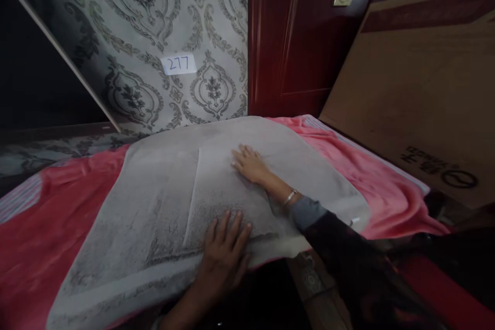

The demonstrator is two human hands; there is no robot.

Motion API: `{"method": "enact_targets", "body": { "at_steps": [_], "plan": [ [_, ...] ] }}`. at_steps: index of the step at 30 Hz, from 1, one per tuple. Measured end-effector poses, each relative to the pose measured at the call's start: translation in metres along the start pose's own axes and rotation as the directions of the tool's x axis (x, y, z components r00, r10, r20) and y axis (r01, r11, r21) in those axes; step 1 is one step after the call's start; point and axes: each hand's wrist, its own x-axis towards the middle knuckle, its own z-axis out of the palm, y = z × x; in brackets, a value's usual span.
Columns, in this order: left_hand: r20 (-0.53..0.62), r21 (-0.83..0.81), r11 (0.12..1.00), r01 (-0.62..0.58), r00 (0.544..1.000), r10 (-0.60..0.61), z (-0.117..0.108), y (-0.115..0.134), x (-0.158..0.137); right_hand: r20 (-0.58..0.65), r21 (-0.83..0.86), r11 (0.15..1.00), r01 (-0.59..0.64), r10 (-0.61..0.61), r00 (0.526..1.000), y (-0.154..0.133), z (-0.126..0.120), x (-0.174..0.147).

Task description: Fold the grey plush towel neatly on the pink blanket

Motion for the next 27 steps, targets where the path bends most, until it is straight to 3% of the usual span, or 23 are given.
{"method": "enact_targets", "body": {
  "at_steps": [5, 8, 10, 14, 17, 22, 27],
  "plan": [
    [-0.081, -0.185, 0.983, -0.010, 0.997, -0.005, -0.028, -0.006, 0.005, 0.014, 0.013, 0.974, 0.225, -0.225, 0.974, -0.034, 0.015, -0.093],
    [-0.071, -0.328, 0.945, 0.003, 0.997, -0.028, -0.051, -0.034, 0.019, 0.014, 0.018, 0.955, 0.294, -0.295, 0.955, -0.043, 0.018, -0.117],
    [0.036, -0.386, 0.921, 0.046, 0.999, -0.035, -0.054, -0.065, 0.036, 0.031, 0.024, 0.952, 0.305, -0.306, 0.952, -0.046, 0.017, -0.118],
    [0.334, -0.384, 0.904, 0.190, 0.941, -0.055, -0.028, -0.140, 0.081, 0.046, 0.040, 0.950, 0.309, -0.310, 0.950, -0.060, 0.014, -0.109],
    [0.467, -0.277, 0.941, 0.196, 0.883, -0.047, 0.000, -0.178, 0.111, 0.031, 0.059, 0.921, 0.386, -0.388, 0.921, -0.071, 0.019, -0.105],
    [0.566, -0.031, 0.978, 0.208, 0.810, -0.154, 0.032, -0.199, 0.135, 0.039, 0.106, 0.900, 0.423, -0.429, 0.902, -0.073, 0.032, -0.105],
    [0.598, 0.066, 0.966, 0.251, 0.765, -0.240, 0.046, -0.219, 0.147, 0.062, 0.166, 0.896, 0.412, -0.426, 0.902, -0.071, 0.031, -0.104]
  ]
}}
